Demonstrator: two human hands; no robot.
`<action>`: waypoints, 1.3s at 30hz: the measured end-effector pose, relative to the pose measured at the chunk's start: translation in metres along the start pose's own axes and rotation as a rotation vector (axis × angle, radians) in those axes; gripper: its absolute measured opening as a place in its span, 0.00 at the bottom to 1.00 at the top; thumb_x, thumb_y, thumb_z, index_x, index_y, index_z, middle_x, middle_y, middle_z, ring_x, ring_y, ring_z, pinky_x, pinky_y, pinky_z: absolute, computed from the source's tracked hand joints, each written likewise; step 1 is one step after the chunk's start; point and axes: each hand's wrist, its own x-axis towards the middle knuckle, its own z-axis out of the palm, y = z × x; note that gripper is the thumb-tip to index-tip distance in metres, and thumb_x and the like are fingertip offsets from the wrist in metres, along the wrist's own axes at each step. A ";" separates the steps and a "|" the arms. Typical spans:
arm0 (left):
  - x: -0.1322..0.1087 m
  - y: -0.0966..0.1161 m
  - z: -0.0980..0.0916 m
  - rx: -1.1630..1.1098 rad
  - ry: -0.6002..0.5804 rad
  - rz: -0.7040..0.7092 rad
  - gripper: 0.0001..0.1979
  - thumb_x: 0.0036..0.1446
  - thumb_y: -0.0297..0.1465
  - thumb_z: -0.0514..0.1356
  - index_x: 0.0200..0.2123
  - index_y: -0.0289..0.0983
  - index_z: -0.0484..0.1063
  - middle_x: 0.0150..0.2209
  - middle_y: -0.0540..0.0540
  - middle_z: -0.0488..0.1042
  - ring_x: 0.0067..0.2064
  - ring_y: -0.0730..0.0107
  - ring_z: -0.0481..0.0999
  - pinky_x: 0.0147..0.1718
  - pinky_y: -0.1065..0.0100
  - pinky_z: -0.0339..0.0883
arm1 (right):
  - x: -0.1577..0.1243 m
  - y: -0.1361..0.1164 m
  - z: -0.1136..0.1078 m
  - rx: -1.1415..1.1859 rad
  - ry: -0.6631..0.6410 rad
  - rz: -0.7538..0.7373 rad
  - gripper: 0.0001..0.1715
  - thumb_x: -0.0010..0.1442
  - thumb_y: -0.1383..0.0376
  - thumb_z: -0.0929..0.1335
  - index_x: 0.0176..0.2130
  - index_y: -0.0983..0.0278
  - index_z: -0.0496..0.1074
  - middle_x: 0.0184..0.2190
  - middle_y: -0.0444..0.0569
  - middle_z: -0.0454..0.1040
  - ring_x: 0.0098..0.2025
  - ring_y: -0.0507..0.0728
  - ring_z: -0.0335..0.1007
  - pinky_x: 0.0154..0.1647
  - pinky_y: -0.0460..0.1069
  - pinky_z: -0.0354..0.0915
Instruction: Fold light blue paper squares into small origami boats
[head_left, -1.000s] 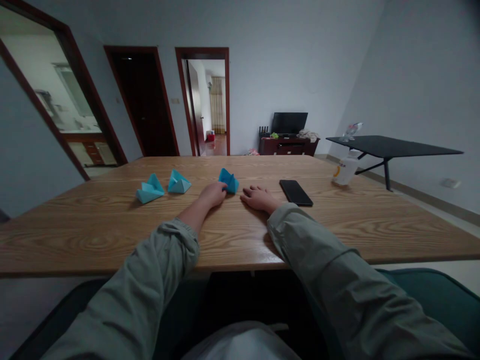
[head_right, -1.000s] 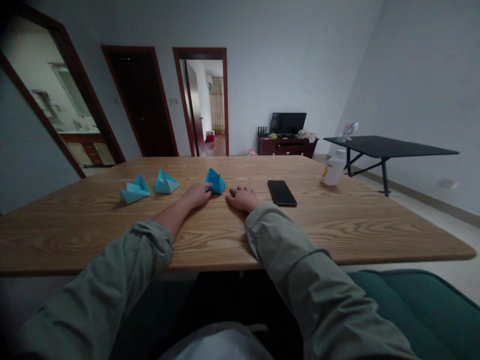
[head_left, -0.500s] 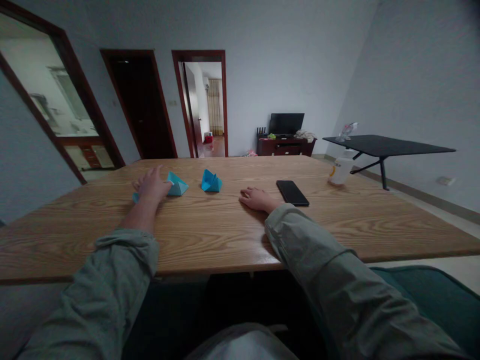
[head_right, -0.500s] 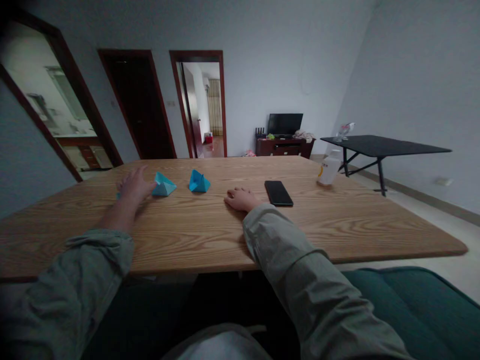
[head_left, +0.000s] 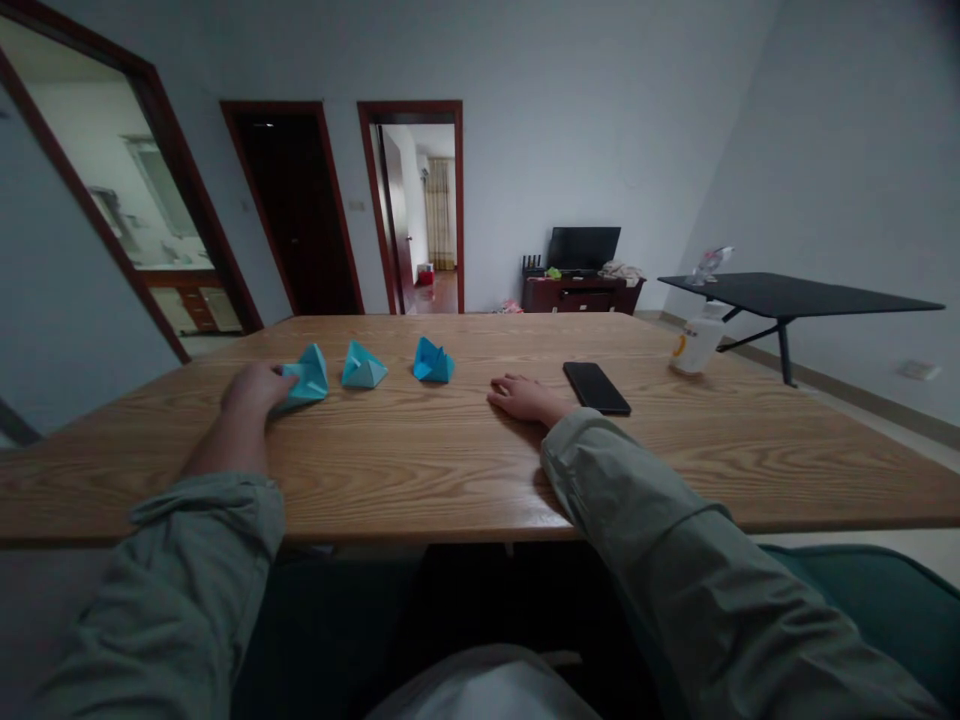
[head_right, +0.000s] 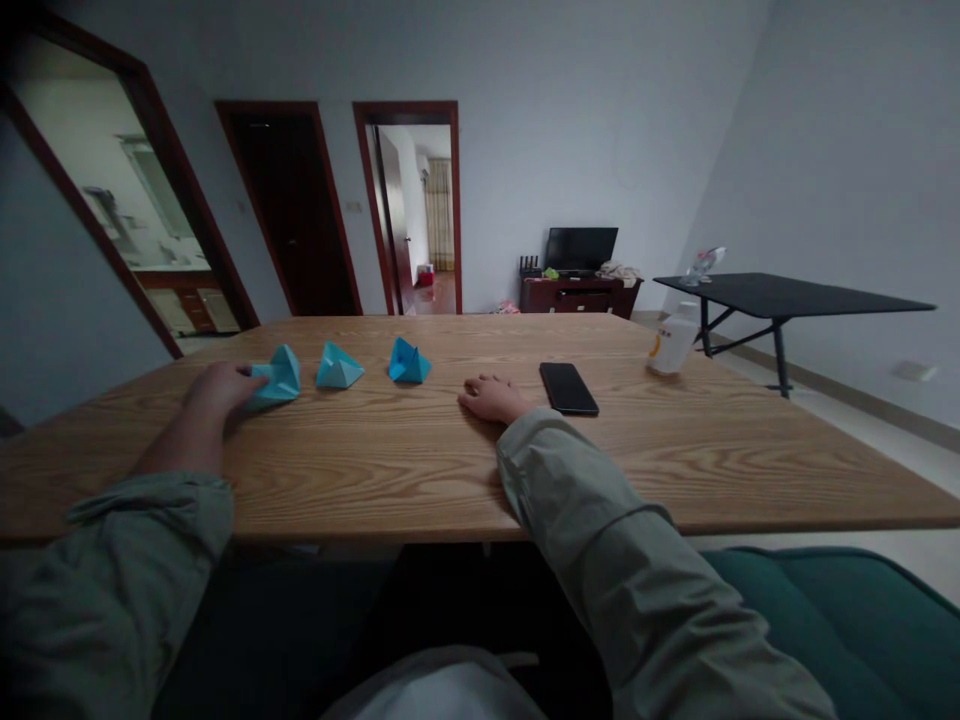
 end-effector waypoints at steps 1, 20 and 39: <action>-0.005 0.007 -0.002 0.012 0.038 0.007 0.10 0.43 0.34 0.68 0.29 0.37 0.73 0.28 0.48 0.75 0.36 0.58 0.73 0.38 0.62 0.64 | 0.001 0.000 -0.001 0.023 0.020 0.003 0.29 0.61 0.49 0.62 0.56 0.60 0.69 0.56 0.57 0.68 0.59 0.67 0.61 0.58 0.62 0.55; -0.115 0.182 0.051 -0.270 -0.392 0.963 0.13 0.56 0.36 0.57 0.41 0.38 0.75 0.38 0.44 0.77 0.39 0.62 0.75 0.39 0.65 0.66 | -0.009 -0.033 -0.029 0.851 0.317 -0.292 0.26 0.56 0.62 0.68 0.54 0.63 0.68 0.46 0.52 0.75 0.32 0.53 0.72 0.32 0.48 0.68; -0.125 0.185 0.061 -1.131 -0.701 0.371 0.30 0.49 0.48 0.64 0.50 0.36 0.66 0.40 0.43 0.74 0.37 0.69 0.76 0.35 0.67 0.70 | -0.010 -0.031 -0.032 1.256 0.211 -0.024 0.21 0.55 0.51 0.69 0.43 0.63 0.71 0.39 0.49 0.74 0.32 0.51 0.72 0.32 0.45 0.67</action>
